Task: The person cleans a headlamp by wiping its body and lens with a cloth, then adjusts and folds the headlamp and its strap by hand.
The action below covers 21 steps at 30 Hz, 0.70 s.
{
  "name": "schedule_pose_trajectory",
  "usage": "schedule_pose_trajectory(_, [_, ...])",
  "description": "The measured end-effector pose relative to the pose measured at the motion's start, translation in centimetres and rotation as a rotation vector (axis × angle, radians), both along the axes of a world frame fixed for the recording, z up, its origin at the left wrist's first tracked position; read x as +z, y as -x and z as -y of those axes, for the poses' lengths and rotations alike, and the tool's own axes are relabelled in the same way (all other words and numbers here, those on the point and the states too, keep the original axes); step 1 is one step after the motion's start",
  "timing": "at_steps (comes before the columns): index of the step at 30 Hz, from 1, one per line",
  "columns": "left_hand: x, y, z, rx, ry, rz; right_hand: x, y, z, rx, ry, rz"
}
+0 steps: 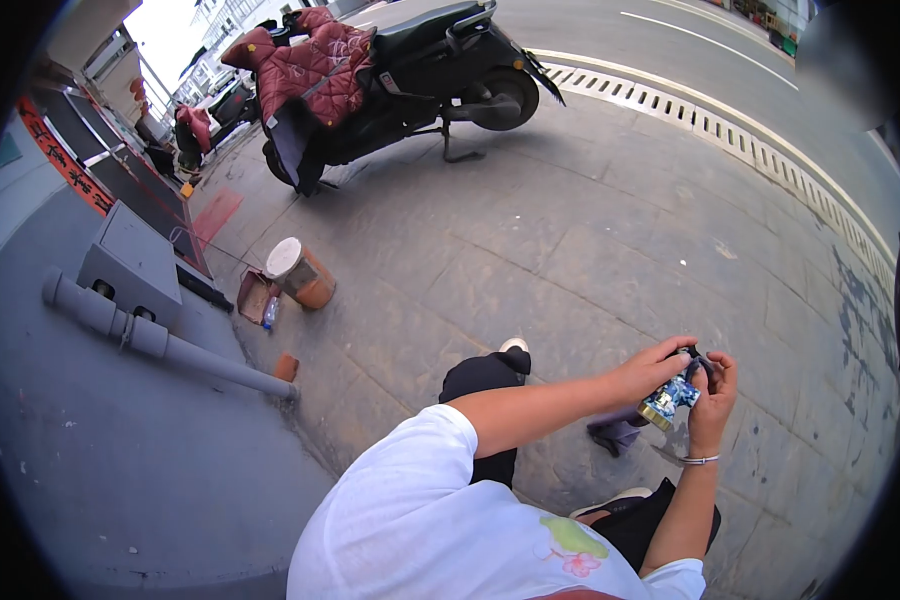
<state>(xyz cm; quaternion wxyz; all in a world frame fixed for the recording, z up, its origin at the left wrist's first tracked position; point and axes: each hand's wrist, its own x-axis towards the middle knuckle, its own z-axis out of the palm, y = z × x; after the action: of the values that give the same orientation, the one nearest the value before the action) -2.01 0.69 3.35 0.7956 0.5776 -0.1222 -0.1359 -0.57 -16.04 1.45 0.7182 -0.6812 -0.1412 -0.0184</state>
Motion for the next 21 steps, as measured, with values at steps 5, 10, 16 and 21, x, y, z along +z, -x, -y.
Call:
schedule_pose_trajectory(5, [0.3,-0.1,0.0,0.019,0.083,-0.095,1.4,0.3,-0.6,0.019,0.109,0.109])
schedule_pose_trajectory(10, [-0.3,-0.3,0.2,0.062,-0.090,-0.020,1.6,0.3,-0.3,0.042,0.089,0.019])
schedule_pose_trajectory(16, [-0.8,-0.2,0.8,0.022,0.066,-0.125,1.2,0.4,-0.7,-0.033,0.034,-0.056])
schedule_pose_trajectory(21, [0.4,-0.2,-0.2,0.069,0.033,-0.191,2.1,0.6,-0.9,0.029,0.067,0.073])
